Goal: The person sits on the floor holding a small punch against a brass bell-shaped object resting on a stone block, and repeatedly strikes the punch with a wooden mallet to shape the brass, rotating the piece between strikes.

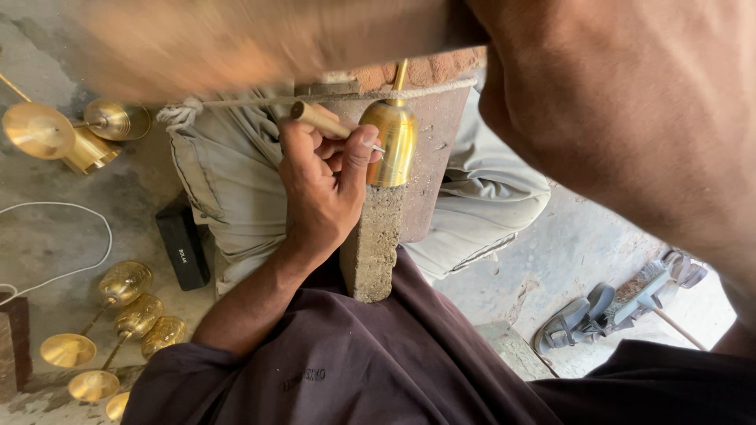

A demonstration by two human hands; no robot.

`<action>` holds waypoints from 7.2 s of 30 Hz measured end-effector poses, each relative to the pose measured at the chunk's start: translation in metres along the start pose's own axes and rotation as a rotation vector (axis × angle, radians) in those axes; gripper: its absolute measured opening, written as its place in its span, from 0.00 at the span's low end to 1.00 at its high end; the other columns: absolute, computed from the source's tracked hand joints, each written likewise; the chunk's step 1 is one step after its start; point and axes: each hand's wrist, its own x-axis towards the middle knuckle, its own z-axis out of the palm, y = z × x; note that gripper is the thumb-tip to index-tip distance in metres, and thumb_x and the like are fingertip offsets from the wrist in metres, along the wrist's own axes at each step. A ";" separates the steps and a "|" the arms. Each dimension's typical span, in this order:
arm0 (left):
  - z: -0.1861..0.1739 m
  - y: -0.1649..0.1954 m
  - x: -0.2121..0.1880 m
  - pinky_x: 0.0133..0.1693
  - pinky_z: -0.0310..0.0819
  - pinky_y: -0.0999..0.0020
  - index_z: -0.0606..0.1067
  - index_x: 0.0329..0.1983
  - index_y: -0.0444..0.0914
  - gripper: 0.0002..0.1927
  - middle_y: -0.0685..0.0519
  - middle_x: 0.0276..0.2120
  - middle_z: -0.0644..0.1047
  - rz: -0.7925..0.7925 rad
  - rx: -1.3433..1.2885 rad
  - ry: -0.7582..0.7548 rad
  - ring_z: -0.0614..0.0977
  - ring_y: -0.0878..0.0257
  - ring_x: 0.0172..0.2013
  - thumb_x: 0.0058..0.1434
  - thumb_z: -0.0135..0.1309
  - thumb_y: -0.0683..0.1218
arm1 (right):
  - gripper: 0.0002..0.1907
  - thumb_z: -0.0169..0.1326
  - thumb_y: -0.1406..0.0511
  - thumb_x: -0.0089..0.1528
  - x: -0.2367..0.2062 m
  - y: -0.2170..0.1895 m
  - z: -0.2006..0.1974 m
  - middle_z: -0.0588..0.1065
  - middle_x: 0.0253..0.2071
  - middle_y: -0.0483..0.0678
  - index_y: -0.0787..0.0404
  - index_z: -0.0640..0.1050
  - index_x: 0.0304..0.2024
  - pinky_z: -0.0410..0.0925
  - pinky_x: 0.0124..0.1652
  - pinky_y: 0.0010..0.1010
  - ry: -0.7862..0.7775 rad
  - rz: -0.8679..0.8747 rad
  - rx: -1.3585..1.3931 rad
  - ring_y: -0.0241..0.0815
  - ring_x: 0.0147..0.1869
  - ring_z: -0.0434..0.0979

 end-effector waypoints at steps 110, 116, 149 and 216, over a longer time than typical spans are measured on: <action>0.068 0.035 0.008 0.40 0.91 0.73 0.57 0.61 0.35 0.19 0.46 0.39 0.80 0.030 0.081 -0.167 0.88 0.62 0.39 0.83 0.55 0.45 | 0.26 0.69 0.64 0.60 -0.231 -0.085 0.126 0.76 0.40 0.49 0.69 0.72 0.54 0.73 0.43 0.32 0.284 1.431 1.698 0.40 0.43 0.77; 0.072 0.030 0.004 0.40 0.89 0.74 0.58 0.57 0.35 0.16 0.48 0.38 0.78 -0.004 0.054 -0.131 0.87 0.66 0.39 0.82 0.53 0.45 | 0.30 0.63 0.69 0.63 -0.209 -0.055 0.105 0.78 0.49 0.50 0.66 0.67 0.65 0.79 0.54 0.34 0.371 1.068 1.516 0.43 0.54 0.82; 0.072 0.029 0.003 0.33 0.88 0.77 0.63 0.59 0.34 0.17 0.51 0.34 0.79 0.181 0.292 -0.170 0.88 0.66 0.34 0.80 0.54 0.49 | 0.05 0.54 0.74 0.69 -0.137 0.028 -0.009 0.72 0.26 0.47 0.65 0.79 0.46 0.63 0.27 0.24 -0.084 0.267 0.130 0.33 0.23 0.67; 0.083 0.054 0.121 0.21 0.77 0.62 0.70 0.59 0.38 0.21 0.49 0.25 0.79 0.394 0.634 -1.098 0.85 0.58 0.23 0.66 0.60 0.48 | 0.22 0.59 0.73 0.68 -0.248 -0.047 0.078 0.76 0.50 0.56 0.70 0.64 0.60 0.75 0.53 0.32 0.319 1.115 1.139 0.45 0.53 0.81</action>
